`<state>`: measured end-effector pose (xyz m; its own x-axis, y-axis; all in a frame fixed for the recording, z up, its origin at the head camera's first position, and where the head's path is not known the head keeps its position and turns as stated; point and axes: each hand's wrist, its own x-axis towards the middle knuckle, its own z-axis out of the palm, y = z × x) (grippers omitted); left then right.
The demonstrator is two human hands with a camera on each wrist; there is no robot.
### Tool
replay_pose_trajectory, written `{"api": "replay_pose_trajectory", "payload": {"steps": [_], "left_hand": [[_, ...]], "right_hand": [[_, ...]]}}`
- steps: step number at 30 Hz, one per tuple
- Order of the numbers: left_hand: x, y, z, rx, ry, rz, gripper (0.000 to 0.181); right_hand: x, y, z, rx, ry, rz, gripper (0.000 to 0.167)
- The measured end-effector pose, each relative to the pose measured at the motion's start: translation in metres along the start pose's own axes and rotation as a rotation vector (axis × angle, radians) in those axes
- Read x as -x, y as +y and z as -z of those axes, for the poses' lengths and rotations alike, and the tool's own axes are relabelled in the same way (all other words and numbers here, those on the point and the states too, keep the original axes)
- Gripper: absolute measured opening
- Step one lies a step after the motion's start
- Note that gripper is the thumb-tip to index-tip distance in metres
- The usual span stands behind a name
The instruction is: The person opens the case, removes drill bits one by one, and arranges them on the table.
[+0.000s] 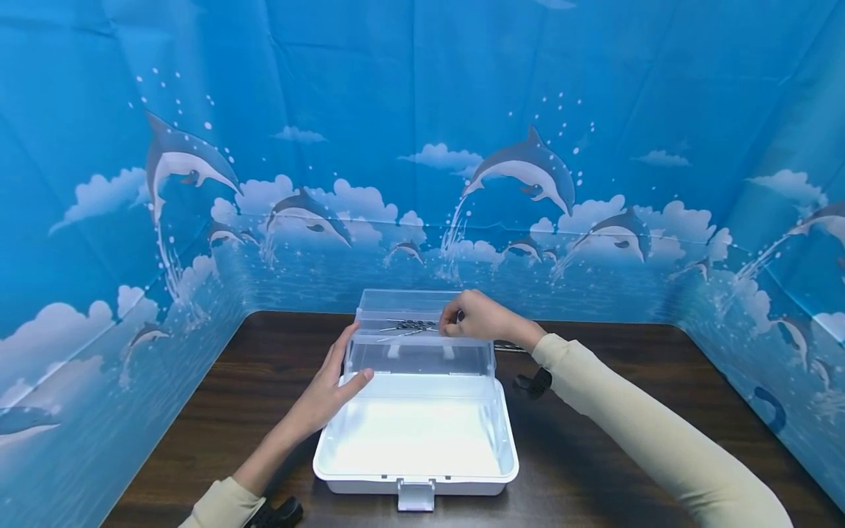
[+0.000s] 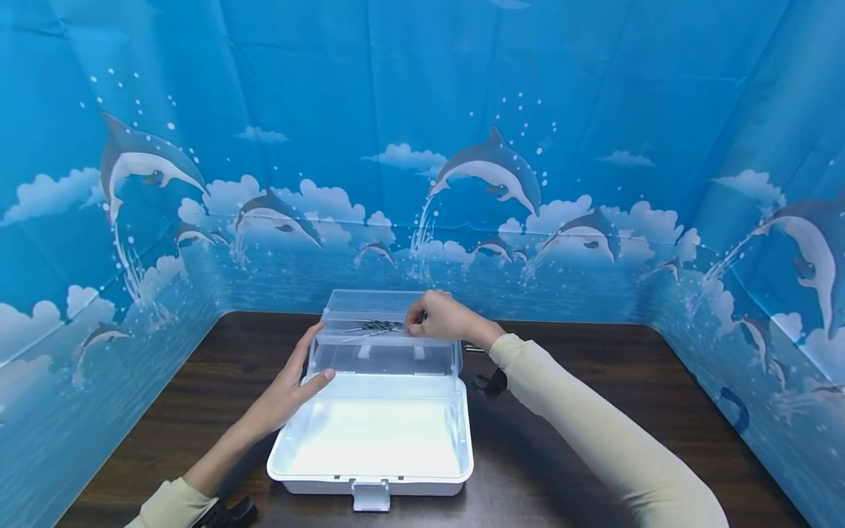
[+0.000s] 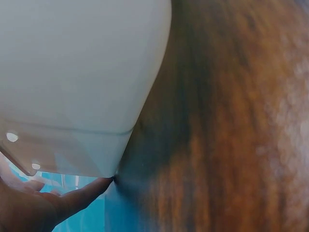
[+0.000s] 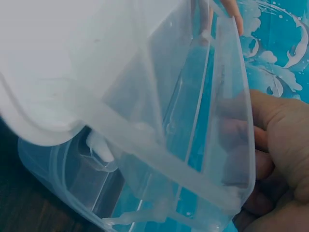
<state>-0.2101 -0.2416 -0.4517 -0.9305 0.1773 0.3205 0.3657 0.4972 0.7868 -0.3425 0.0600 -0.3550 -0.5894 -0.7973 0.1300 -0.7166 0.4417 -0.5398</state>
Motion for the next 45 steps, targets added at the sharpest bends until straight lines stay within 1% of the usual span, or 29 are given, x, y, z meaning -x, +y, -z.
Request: {"api": "replay_pose_trajectory", "payload": {"steps": [7,15,20,24,30,35,45], "left_hand": [[-0.001,0.0,-0.001,0.007,-0.004,0.009,0.081],[-0.001,0.001,-0.002,0.02,-0.008,0.0,0.081],[-0.002,0.002,-0.002,0.021,-0.008,-0.005,0.081],[-0.002,0.001,-0.002,0.02,-0.008,-0.005,0.081],[-0.001,-0.001,-0.003,0.015,-0.004,0.001,0.08],[-0.001,-0.002,-0.003,0.029,-0.003,0.004,0.08],[0.0,0.001,-0.001,0.023,0.003,0.011,0.08]], "right_hand": [[0.005,0.003,-0.004,-0.062,0.108,-0.023,0.017],[0.008,0.011,-0.008,-0.194,0.25,-0.043,0.016],[0.011,0.019,-0.008,-0.272,0.304,-0.047,0.017],[0.016,0.023,-0.006,-0.315,0.326,-0.077,0.018],[0.029,0.028,0.001,-0.326,0.363,-0.106,0.022],[0.043,0.035,0.007,-0.335,0.394,-0.131,0.019],[0.085,0.058,0.019,-0.365,0.475,-0.229,0.021]]}}
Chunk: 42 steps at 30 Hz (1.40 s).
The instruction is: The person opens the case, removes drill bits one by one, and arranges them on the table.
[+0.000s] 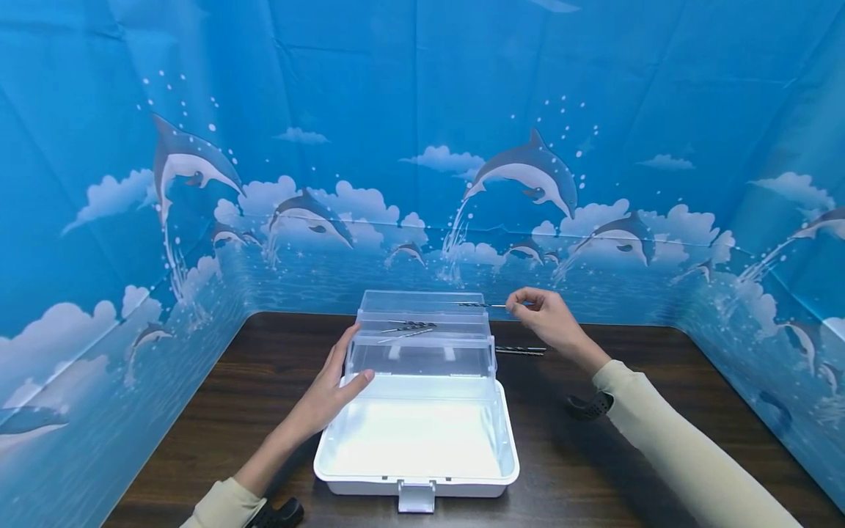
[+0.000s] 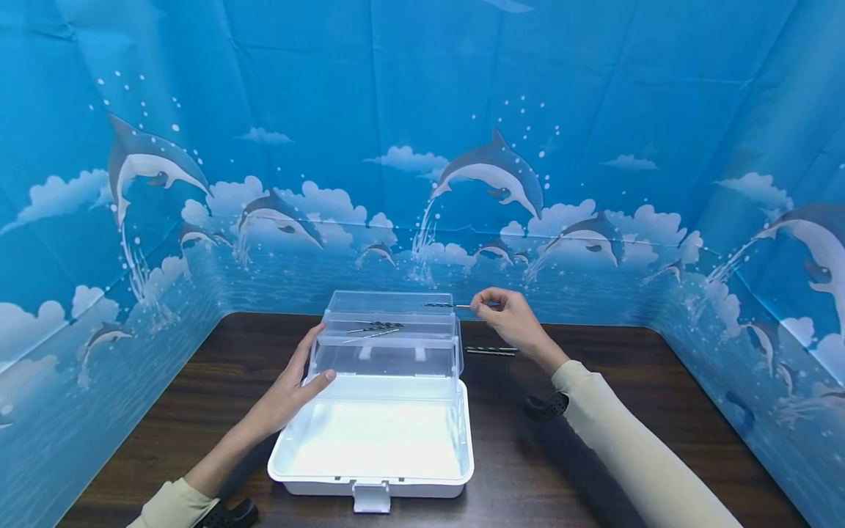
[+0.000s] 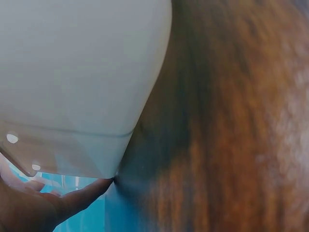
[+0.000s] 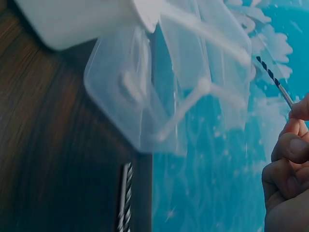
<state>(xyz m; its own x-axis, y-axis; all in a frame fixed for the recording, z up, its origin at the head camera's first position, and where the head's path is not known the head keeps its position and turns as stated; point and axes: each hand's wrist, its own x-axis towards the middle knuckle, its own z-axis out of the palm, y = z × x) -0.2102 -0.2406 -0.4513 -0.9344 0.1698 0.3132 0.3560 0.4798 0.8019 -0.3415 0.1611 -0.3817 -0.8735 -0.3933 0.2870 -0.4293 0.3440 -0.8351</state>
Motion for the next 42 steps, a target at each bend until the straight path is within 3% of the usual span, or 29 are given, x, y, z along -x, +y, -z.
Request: {"api": "replay_pose_trajectory", "payload": {"steps": [8,13,19,26,42], "left_hand": [[0.001,-0.003,-0.001,0.0,0.001,0.001,0.079],[0.0,-0.001,0.0,0.007,0.003,-0.008,0.079],[0.001,0.001,0.0,0.011,0.007,-0.009,0.079],[0.001,0.0,-0.002,0.029,0.002,-0.011,0.078],[0.001,0.002,-0.001,0.011,-0.003,0.004,0.079]], "right_hand": [[0.019,0.029,0.026,0.038,0.069,-0.019,0.029],[0.029,0.046,0.038,0.008,0.069,-0.055,0.029],[0.032,0.073,0.043,-0.023,0.034,-0.142,0.032],[0.034,0.11,0.043,0.118,-0.002,-0.155,0.029],[0.018,0.13,0.037,0.221,-0.134,-0.113,0.019]]}}
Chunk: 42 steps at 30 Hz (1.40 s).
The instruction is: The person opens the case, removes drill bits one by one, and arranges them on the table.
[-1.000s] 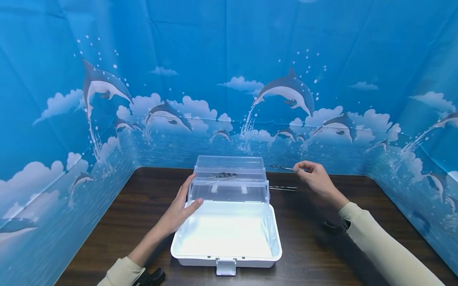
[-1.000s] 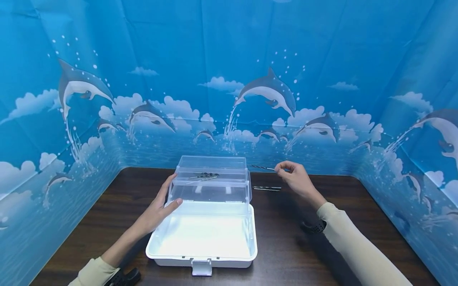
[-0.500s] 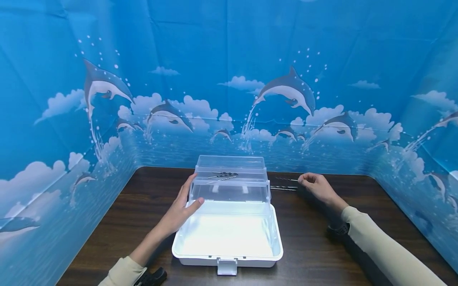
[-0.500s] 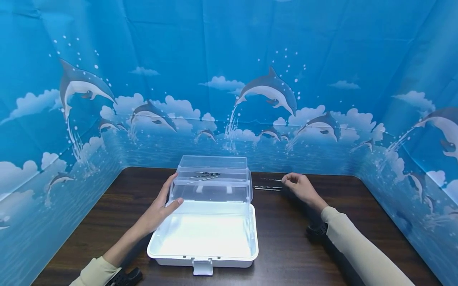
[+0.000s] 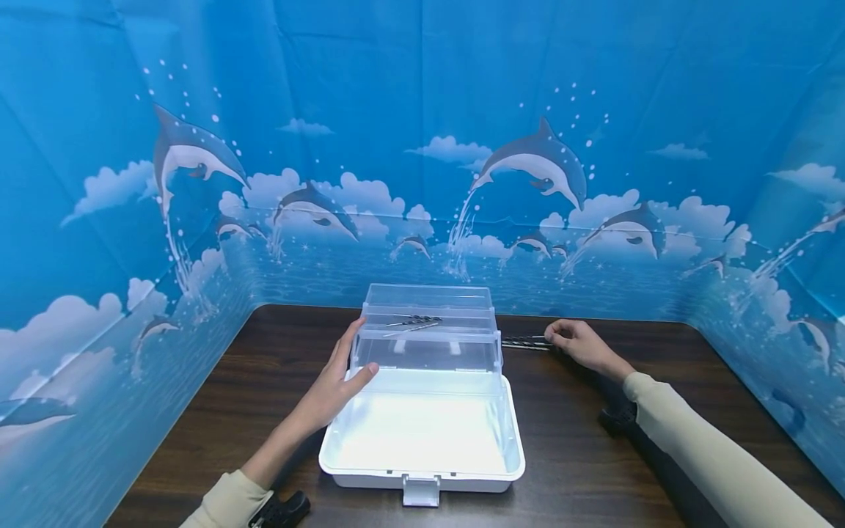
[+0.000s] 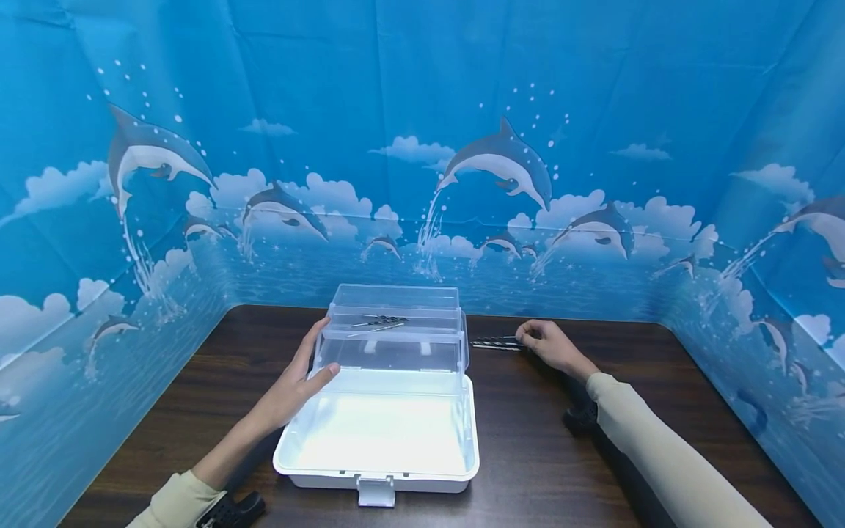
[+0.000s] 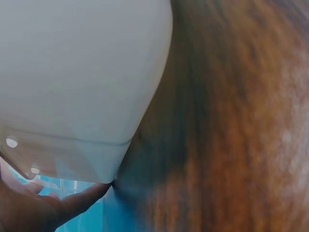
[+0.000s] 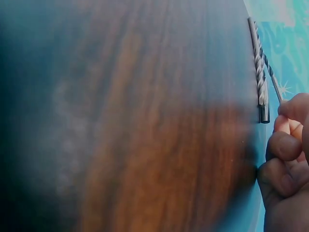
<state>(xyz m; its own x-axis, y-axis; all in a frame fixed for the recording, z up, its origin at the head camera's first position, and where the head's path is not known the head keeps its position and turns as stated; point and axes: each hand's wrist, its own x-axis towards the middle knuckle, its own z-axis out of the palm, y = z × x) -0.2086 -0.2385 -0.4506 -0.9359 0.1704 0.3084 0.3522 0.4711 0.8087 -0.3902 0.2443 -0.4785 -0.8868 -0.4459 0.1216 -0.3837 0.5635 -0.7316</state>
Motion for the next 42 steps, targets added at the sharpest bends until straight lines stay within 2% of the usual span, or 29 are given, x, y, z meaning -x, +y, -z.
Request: {"api": "replay_pose_trajectory", "payload": {"steps": [10,25,29,36,42], "left_hand": [[-0.001,0.002,0.0,-0.008,-0.001,0.002,0.079],[0.001,-0.004,-0.002,-0.005,0.009,-0.001,0.078],[0.0,-0.003,0.0,-0.004,0.011,-0.012,0.078],[-0.002,-0.002,0.0,0.005,0.013,-0.009,0.077],[0.0,-0.003,-0.002,0.01,0.01,0.006,0.077]], "right_hand": [[-0.003,0.0,0.0,0.08,0.044,-0.066,0.016],[-0.001,0.0,0.004,-0.013,0.067,-0.096,0.027],[-0.002,-0.011,0.008,-0.036,0.076,-0.097,0.033],[-0.009,-0.036,0.01,-0.02,0.073,-0.016,0.041],[-0.014,-0.069,0.004,-0.017,0.052,0.055,0.044]]}}
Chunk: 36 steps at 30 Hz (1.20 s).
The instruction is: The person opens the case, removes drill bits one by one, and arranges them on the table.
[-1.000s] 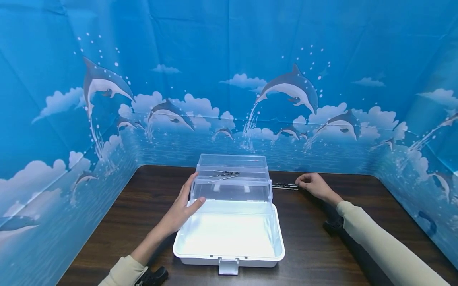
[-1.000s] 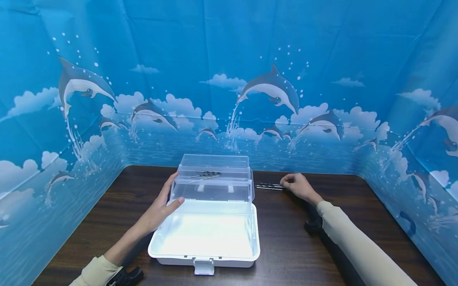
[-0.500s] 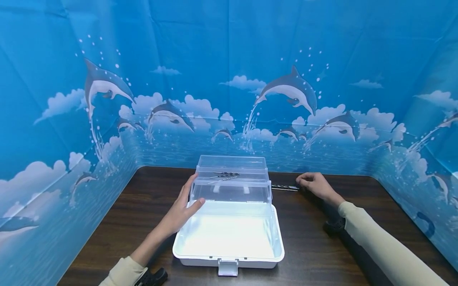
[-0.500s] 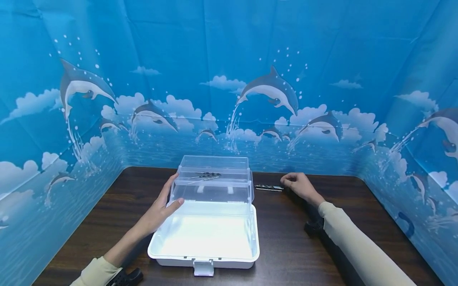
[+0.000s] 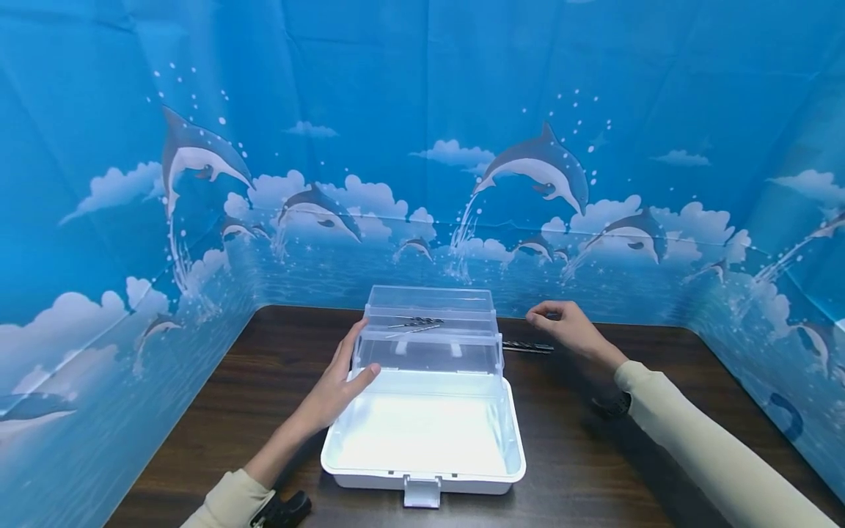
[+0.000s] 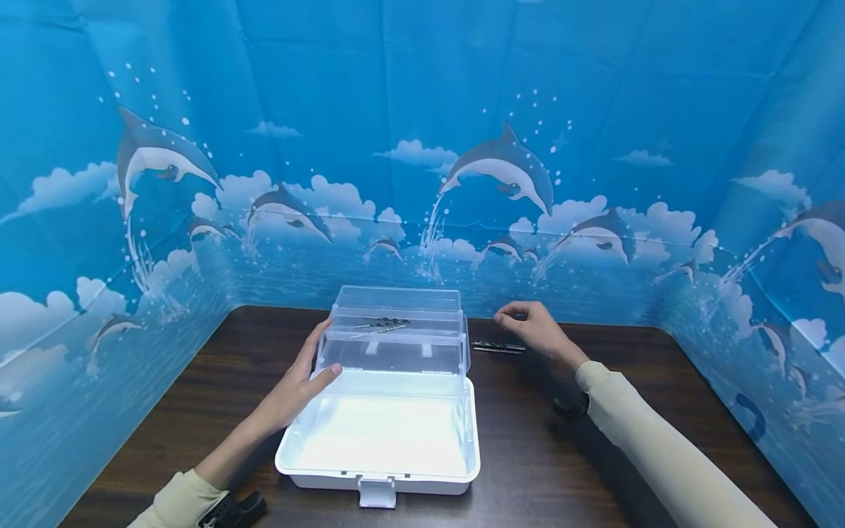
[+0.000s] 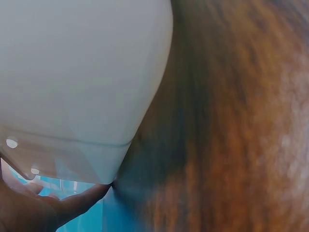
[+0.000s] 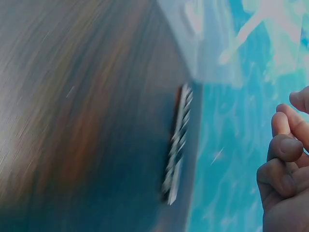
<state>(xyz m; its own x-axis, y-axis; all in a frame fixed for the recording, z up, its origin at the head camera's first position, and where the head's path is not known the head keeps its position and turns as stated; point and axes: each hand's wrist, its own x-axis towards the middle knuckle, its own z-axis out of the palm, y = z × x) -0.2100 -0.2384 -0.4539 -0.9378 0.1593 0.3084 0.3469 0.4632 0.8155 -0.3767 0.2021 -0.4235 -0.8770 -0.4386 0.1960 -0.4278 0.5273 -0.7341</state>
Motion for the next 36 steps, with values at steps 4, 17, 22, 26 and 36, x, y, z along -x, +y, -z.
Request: {"api": "replay_pose_trajectory", "payload": {"steps": [4,17,22,26,36], "left_hand": [[0.0,0.001,-0.001,-0.001,0.006,-0.006,0.078],[0.0,0.002,-0.003,-0.01,0.006,-0.001,0.079],[0.0,0.003,-0.002,-0.013,0.007,0.003,0.079],[0.0,0.003,-0.002,-0.012,0.009,0.007,0.079],[0.001,0.003,-0.003,-0.016,0.013,0.008,0.079]], "right_hand": [[-0.004,-0.023,-0.009,-0.016,-0.01,0.045,0.04],[-0.015,-0.083,-0.026,-0.027,-0.058,0.196,0.036],[-0.024,-0.102,-0.032,0.008,-0.084,0.242,0.024],[-0.031,-0.114,-0.037,0.018,-0.126,0.277,0.021],[-0.05,-0.131,-0.058,0.121,-0.333,0.385,0.018]]}}
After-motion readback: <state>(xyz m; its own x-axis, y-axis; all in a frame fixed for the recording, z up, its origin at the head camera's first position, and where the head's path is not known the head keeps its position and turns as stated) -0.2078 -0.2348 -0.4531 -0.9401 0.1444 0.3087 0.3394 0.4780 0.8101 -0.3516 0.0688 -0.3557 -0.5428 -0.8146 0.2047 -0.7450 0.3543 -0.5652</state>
